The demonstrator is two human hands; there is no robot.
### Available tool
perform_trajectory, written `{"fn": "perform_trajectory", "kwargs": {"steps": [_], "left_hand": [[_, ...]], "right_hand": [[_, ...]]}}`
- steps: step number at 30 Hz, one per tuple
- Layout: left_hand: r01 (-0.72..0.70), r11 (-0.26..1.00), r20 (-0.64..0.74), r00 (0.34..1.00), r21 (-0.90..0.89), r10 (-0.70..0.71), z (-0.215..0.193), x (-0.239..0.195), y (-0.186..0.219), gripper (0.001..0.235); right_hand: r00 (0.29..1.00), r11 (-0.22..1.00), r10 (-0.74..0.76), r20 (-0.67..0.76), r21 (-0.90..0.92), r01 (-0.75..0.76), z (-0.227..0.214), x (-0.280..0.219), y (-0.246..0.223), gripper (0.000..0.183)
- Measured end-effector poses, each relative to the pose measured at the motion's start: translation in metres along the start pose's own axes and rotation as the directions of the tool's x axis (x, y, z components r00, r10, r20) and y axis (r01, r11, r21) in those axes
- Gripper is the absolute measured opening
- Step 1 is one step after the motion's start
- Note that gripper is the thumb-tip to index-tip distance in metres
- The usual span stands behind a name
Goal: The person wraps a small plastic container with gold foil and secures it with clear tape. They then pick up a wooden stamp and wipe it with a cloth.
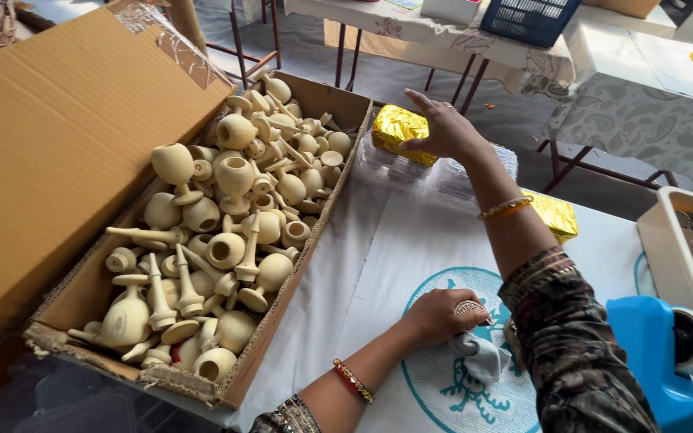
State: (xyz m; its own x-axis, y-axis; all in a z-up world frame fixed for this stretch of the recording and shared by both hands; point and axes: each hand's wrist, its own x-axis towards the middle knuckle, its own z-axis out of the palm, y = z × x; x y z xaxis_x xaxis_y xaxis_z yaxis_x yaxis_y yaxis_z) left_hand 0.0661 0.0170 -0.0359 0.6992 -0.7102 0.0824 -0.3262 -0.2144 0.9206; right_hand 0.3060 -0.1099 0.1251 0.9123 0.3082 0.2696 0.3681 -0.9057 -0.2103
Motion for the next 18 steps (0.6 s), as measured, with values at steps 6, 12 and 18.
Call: {"fn": "perform_trajectory", "kwargs": {"steps": [6, 12, 18], "left_hand": [[-0.048, 0.994, -0.024, 0.998, 0.095, 0.051, 0.019, 0.017, -0.037, 0.039], [-0.035, 0.999, 0.021, 0.999, -0.018, 0.035, 0.005, 0.006, -0.012, 0.043], [-0.047, 0.999, 0.014, 0.999, 0.01, 0.047, 0.002, 0.005, -0.006, 0.045]], "right_hand": [[0.937, 0.947, 0.31, 0.162, -0.142, -0.289, 0.018, 0.037, -0.041, 0.134], [0.965, 0.998, 0.062, 0.254, 0.009, -0.066, -0.018, 0.0, -0.035, 0.134], [0.926, 0.98, 0.118, 0.358, 0.11, -0.167, -0.096, -0.099, 0.025, 0.129]]}}
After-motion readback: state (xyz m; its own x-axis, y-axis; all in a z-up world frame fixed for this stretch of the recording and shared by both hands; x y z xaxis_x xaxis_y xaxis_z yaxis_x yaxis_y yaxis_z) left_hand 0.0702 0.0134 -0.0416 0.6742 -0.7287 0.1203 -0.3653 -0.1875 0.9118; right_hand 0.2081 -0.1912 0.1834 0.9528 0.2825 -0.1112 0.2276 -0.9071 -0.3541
